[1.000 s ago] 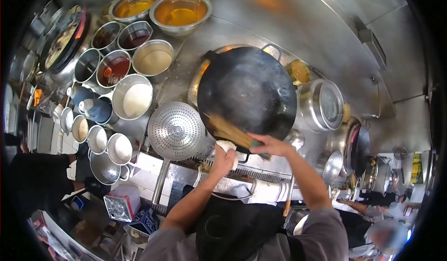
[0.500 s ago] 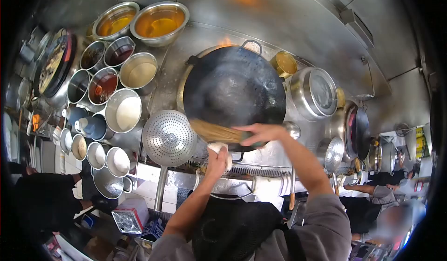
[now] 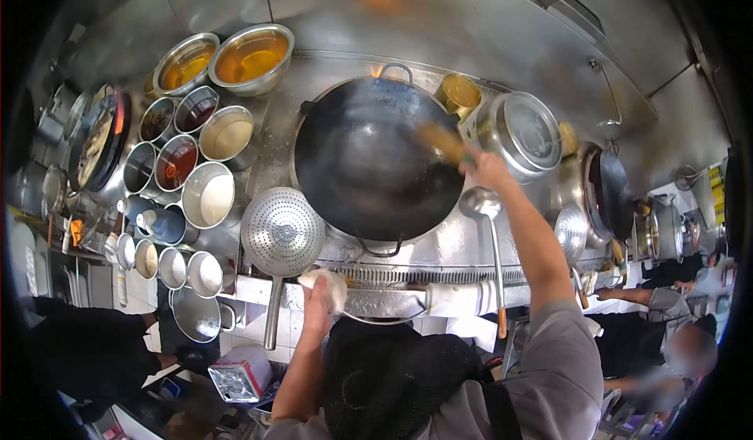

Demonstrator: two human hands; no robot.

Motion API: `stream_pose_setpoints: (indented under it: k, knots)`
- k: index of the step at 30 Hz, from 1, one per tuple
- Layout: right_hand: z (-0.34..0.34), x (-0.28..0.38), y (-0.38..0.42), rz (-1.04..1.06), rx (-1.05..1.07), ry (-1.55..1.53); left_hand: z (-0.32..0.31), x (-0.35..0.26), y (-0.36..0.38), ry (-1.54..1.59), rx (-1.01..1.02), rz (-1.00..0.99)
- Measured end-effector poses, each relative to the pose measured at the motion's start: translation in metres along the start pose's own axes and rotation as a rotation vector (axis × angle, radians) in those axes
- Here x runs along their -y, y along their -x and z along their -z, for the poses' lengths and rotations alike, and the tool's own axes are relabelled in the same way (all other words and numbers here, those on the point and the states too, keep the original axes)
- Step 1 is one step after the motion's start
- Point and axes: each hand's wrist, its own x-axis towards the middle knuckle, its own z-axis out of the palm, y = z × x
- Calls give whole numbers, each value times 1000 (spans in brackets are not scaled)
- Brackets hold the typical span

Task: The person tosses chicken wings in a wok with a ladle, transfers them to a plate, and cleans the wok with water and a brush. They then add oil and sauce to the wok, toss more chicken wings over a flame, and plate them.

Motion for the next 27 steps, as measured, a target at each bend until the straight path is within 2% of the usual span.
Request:
stream_pose_setpoints:
  k: [2, 3, 5, 7, 8, 9, 10, 11, 13, 15, 16, 17, 18, 20, 22, 24, 27]
  knots:
    - [-19, 2, 4, -91, -733, -428, 12, 0, 13, -160, 50, -142]
    - [-24, 3, 15, -89, -737, -435, 15, -5, 21, -268, 15, -199]
    - [-32, 19, 79, -122, -931, -787, 35, 1, 29, -360, 0, -188]
    - [-94, 22, 142, -125, -913, -723, 52, 2, 30, -496, -25, -223]
    - [-117, 36, 182, -275, -665, -954, 56, 2, 29, -494, -27, -229]
    - [-148, 50, 214, -235, -701, -834, 59, 4, 26, -601, 10, -303]
    - [-194, 47, 237, -355, -413, -751, 66, 5, 22, -713, 47, -374]
    - [-219, 54, 255, -284, -339, -775, 80, 11, 10, -1047, 14, -498]
    - [-246, 45, 265, -226, -259, -799, 90, 18, -8, -970, 34, -522]
    - [-256, 15, 253, -216, -118, -598, 80, 16, -9, -853, 4, -532]
    - [-246, -5, 251, -159, -435, -298, 76, 14, -5, -822, -33, -515]
    - [-228, -16, 247, -297, -582, -184, 92, 25, -15, -881, -112, -504]
    - [-238, -40, 236, -376, -520, -103, 79, 24, -2, -1025, -254, -545]
    - [-251, -85, 222, -445, -460, -22, 74, 30, 13, -1034, -338, -605]
    - [-248, -106, 208, -445, -179, -323, 89, 44, 22, -1081, -393, -645]
    - [-226, -101, 222, -452, -176, -281, 109, 50, 40, -1143, -446, -679]
    - [-220, -90, 254, -423, -297, -341, 126, 67, 65, -1030, -456, -582]
